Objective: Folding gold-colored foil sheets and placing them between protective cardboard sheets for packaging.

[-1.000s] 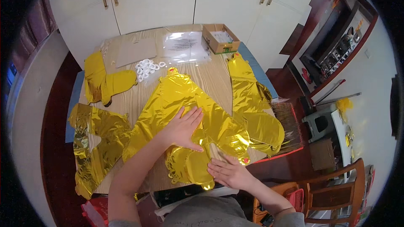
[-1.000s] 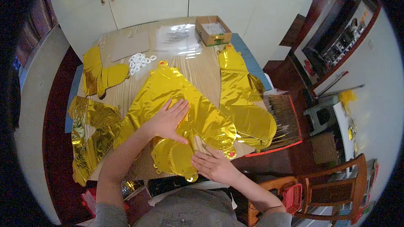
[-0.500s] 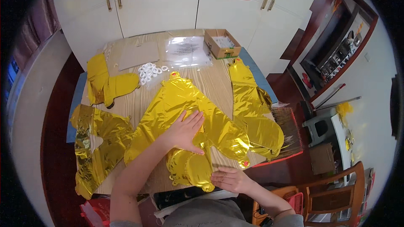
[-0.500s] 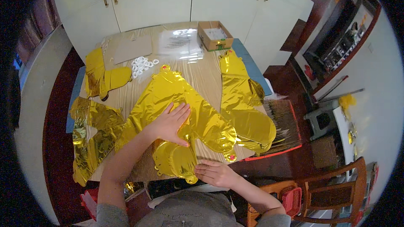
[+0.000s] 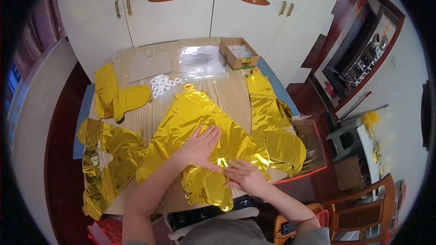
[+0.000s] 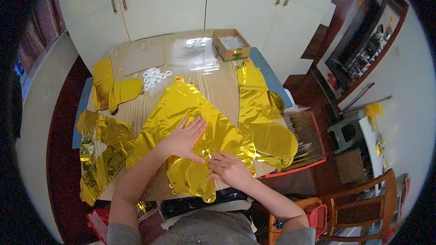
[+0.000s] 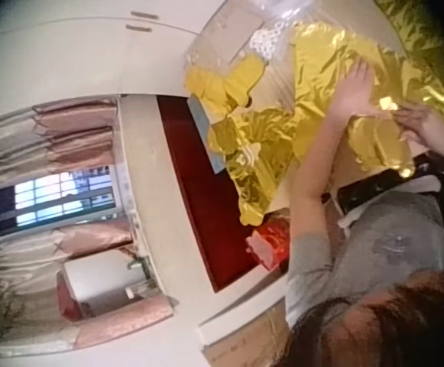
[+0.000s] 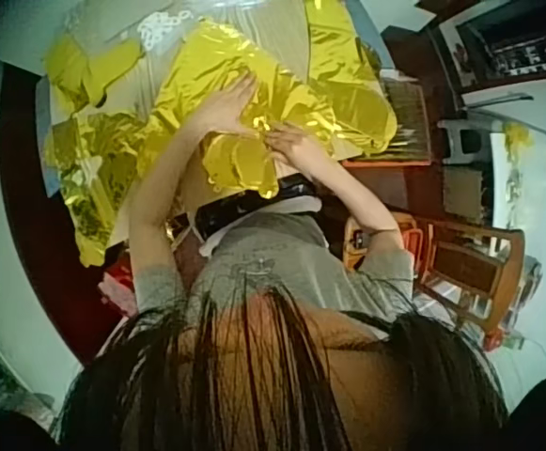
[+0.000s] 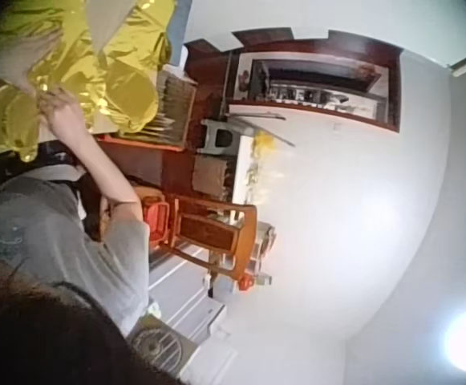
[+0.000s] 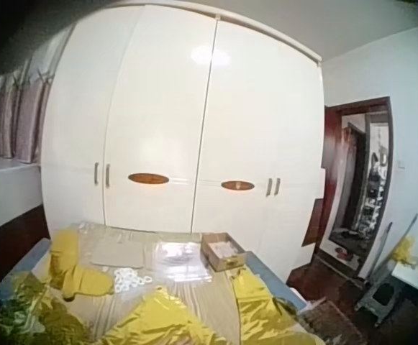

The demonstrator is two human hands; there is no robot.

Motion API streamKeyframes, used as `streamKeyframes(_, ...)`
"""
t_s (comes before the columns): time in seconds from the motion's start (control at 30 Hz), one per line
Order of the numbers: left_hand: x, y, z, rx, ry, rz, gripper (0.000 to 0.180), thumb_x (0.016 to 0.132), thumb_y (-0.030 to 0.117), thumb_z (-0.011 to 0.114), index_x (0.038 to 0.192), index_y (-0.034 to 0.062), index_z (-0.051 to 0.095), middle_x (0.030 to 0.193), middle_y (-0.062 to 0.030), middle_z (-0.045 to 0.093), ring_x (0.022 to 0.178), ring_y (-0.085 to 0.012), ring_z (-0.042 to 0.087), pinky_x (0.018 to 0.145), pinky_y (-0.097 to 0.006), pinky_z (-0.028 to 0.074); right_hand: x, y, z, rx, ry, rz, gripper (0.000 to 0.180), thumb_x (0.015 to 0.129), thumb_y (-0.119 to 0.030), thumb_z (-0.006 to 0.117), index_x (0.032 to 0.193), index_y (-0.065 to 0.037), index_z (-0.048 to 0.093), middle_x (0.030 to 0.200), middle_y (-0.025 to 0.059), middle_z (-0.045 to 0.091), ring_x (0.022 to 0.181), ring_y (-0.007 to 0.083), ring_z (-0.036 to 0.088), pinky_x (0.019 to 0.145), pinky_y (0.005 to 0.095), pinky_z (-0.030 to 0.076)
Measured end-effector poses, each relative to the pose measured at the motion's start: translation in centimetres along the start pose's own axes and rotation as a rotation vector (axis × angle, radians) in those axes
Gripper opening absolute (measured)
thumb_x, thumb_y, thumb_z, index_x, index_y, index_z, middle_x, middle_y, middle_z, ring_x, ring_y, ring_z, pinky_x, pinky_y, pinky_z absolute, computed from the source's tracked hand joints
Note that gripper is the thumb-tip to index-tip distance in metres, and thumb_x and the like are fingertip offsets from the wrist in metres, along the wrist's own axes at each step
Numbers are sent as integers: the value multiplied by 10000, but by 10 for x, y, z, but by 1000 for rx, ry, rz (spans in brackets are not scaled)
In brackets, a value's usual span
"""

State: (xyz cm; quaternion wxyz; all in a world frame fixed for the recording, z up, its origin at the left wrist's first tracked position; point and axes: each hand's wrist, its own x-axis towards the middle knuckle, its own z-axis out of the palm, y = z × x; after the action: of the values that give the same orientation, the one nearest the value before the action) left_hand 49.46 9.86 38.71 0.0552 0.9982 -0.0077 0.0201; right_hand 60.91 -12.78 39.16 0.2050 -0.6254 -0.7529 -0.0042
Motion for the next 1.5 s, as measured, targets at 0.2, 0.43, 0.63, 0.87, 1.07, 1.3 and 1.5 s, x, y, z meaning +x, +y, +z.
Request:
streamKeyframes(0.2, -1, 0, 0, -3, 7, 3, 1232, 661, 805, 587, 1450, -82, 254, 1549, -227, 221, 1454, -326, 187, 1164, -530, 117, 8, 14, -2, -91, -117, 35, 642, 753, -563, 647, 1172, -77, 659, 1244, 48, 638, 1289, 272, 482, 1078, 437, 365)
streamKeyframes(0.43, -1, -1, 2, -6, 14, 3, 1239, 656, 815, 580, 1447, -83, 259, 1543, -236, 227, 1453, -336, 184, 1163, -533, 121, 19, 27, -10, -115, -118, 75, 827, 683, -649, 679, 1269, -74, 578, 1302, 113, 578, 1300, 349, 441, 1043, 472, 358)
streamKeyframes(0.63, -1, 1, -3, 13, -23, -16, 1229, 679, 826, 545, 1460, -75, 247, 1554, -223, 207, 1462, -338, 152, 1174, -513, 91, 31, 57, -27, -401, 92, 424, 657, 718, -540, 730, 1163, -81, 577, 1138, 129, 622, 1075, 326, 541, 877, 456, 391)
streamKeyframes(0.87, 1, 0, 0, 20, -24, -13, 1249, 673, 843, 533, 1462, -76, 227, 1555, -231, 196, 1458, -349, 160, 1167, -533, 109, 37, 83, -26, -228, -111, 660, 627, 692, -541, 747, 1135, -122, 602, 1026, 128, 663, 1021, 316, 563, 828, 452, 387)
streamKeyframes(1.07, -2, 0, 0, 35, -47, -24, 1256, 678, 855, 511, 1469, -73, 211, 1563, -224, 175, 1462, -344, 144, 1170, -530, 93, 47, 76, -45, -170, -330, 743, 512, 701, -528, 732, 1012, -126, 669, 1005, 130, 653, 1041, 315, 555, 864, 437, 395)
streamKeyframes(1.3, -1, 1, 0, 24, -48, -22, 1256, 678, 855, 508, 1468, -77, 215, 1564, -219, 179, 1465, -336, 133, 1174, -520, 85, 26, 74, -27, -353, -196, 668, 496, 692, -563, 727, 909, -118, 696, 1023, 122, 617, 1034, 312, 539, 840, 431, 400)
streamKeyframes(1.5, -1, 1, -1, 36, -51, -20, 1270, 672, 864, 507, 1473, -72, 199, 1563, -226, 175, 1463, -339, 143, 1170, -528, 93, 24, 70, -24, -302, -277, 666, 498, 731, -532, 716, 916, -70, 694, 1014, 128, 616, 1037, 305, 524, 844, 436, 395)
